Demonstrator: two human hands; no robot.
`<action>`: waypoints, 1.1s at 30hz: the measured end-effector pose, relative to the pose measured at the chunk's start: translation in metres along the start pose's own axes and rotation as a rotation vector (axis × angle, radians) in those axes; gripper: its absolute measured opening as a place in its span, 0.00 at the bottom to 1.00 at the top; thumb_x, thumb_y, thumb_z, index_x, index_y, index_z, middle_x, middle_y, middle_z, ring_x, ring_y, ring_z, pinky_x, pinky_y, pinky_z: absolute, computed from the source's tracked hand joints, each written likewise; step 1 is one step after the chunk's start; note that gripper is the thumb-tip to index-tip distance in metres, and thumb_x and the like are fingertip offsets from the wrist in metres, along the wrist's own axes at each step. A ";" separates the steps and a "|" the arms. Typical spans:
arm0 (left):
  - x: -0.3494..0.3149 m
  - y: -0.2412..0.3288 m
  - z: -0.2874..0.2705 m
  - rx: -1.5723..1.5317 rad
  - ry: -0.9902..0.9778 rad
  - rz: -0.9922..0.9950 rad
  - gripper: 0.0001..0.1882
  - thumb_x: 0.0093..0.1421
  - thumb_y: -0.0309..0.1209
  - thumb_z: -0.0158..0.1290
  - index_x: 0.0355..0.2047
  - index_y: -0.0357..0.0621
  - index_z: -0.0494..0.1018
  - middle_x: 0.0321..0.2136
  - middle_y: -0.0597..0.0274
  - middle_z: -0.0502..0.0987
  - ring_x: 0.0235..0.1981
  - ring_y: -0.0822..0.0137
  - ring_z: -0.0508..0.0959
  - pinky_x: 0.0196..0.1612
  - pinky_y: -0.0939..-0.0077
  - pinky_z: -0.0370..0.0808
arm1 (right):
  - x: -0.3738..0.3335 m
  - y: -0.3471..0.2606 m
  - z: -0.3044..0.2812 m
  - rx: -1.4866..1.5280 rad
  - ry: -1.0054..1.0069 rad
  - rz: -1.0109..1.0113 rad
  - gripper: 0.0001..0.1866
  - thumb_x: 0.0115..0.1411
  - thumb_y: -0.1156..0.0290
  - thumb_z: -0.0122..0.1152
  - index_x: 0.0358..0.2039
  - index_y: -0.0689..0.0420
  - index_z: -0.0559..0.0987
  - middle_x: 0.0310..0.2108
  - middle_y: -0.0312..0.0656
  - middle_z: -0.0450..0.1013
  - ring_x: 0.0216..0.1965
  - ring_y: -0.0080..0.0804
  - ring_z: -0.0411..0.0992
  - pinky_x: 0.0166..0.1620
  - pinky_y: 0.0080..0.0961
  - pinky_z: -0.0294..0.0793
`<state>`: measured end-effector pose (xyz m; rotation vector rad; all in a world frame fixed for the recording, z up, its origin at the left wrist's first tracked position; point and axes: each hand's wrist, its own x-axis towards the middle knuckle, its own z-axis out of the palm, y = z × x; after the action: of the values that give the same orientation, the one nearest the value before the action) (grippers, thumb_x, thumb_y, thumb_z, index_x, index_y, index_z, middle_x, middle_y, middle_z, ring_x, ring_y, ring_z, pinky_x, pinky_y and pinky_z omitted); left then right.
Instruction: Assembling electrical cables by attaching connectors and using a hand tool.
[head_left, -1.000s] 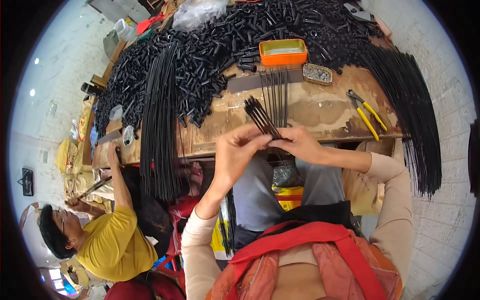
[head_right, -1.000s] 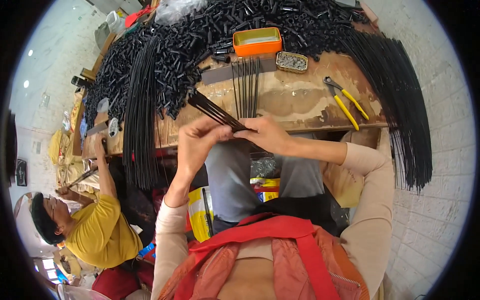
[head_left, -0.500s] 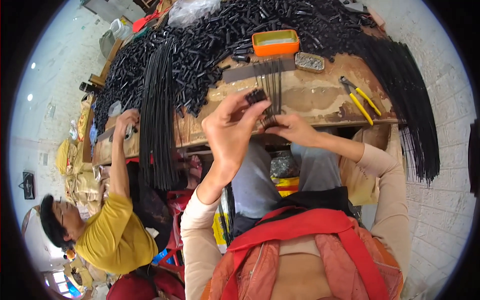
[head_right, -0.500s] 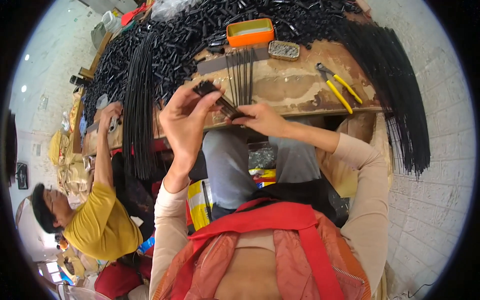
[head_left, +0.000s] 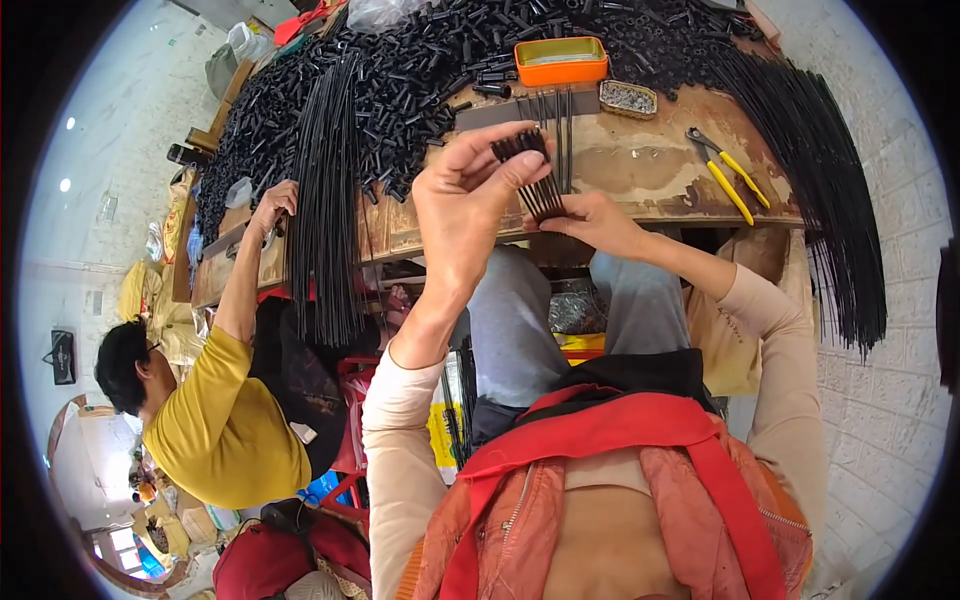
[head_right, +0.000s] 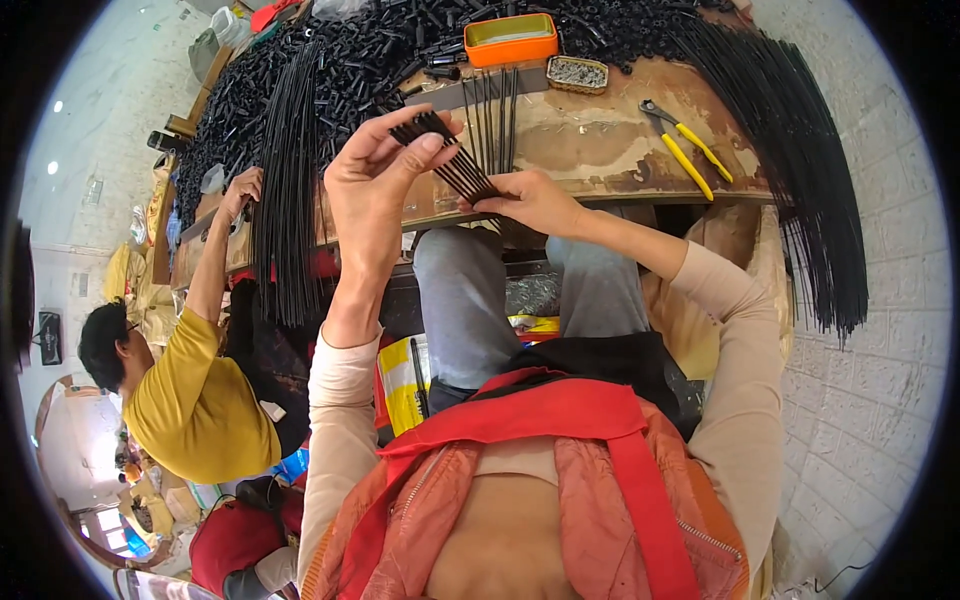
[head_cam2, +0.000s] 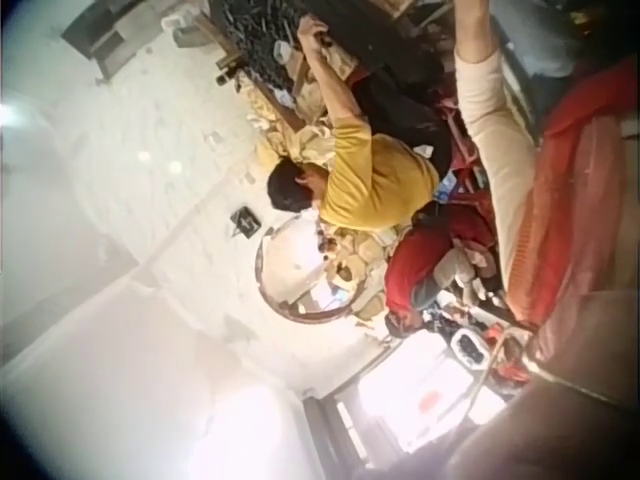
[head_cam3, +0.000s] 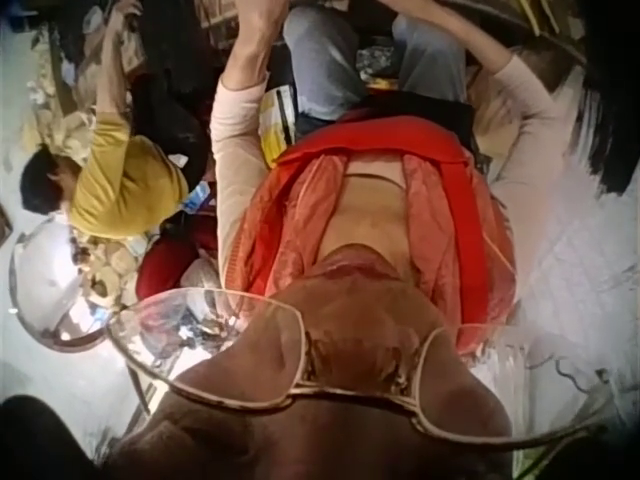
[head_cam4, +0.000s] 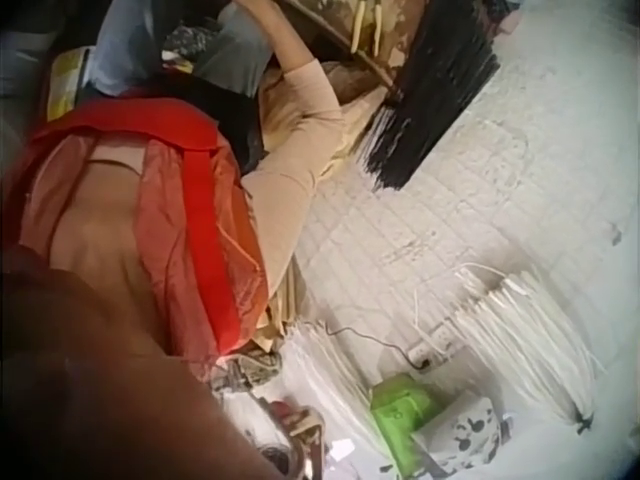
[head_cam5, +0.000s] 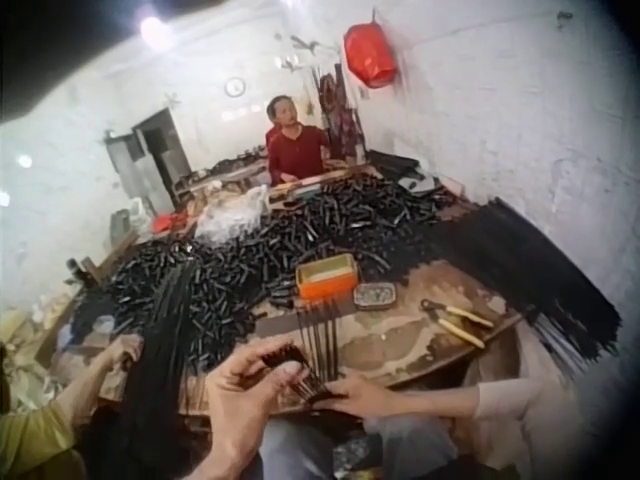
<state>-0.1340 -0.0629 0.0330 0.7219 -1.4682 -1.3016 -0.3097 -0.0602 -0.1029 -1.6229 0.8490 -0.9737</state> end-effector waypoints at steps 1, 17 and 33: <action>0.000 0.001 0.001 0.000 -0.001 0.000 0.14 0.60 0.17 0.53 0.47 0.32 0.74 0.37 0.55 0.80 0.37 0.72 0.80 0.44 0.79 0.81 | 0.001 0.000 0.000 0.000 0.001 0.000 0.12 0.61 0.75 0.58 0.46 0.61 0.79 0.40 0.37 0.79 0.43 0.22 0.75 0.50 0.22 0.72; 0.000 -0.004 0.006 -0.147 0.004 -0.025 0.14 0.59 0.17 0.54 0.46 0.30 0.74 0.40 0.49 0.80 0.41 0.65 0.80 0.48 0.74 0.78 | -0.003 -0.029 -0.046 -0.281 0.073 -0.122 0.14 0.58 0.73 0.60 0.45 0.60 0.77 0.41 0.40 0.76 0.45 0.29 0.72 0.49 0.27 0.70; -0.009 -0.002 0.007 -0.096 -0.040 -0.054 0.15 0.58 0.15 0.55 0.46 0.32 0.76 0.39 0.56 0.81 0.36 0.76 0.78 0.43 0.84 0.76 | 0.094 0.033 -0.147 -1.257 0.170 -0.402 0.13 0.51 0.70 0.65 0.37 0.58 0.79 0.38 0.38 0.73 0.47 0.38 0.66 0.51 0.35 0.64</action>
<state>-0.1382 -0.0524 0.0285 0.6802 -1.4159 -1.4251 -0.4043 -0.2098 -0.0946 -2.8814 1.4316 -0.8721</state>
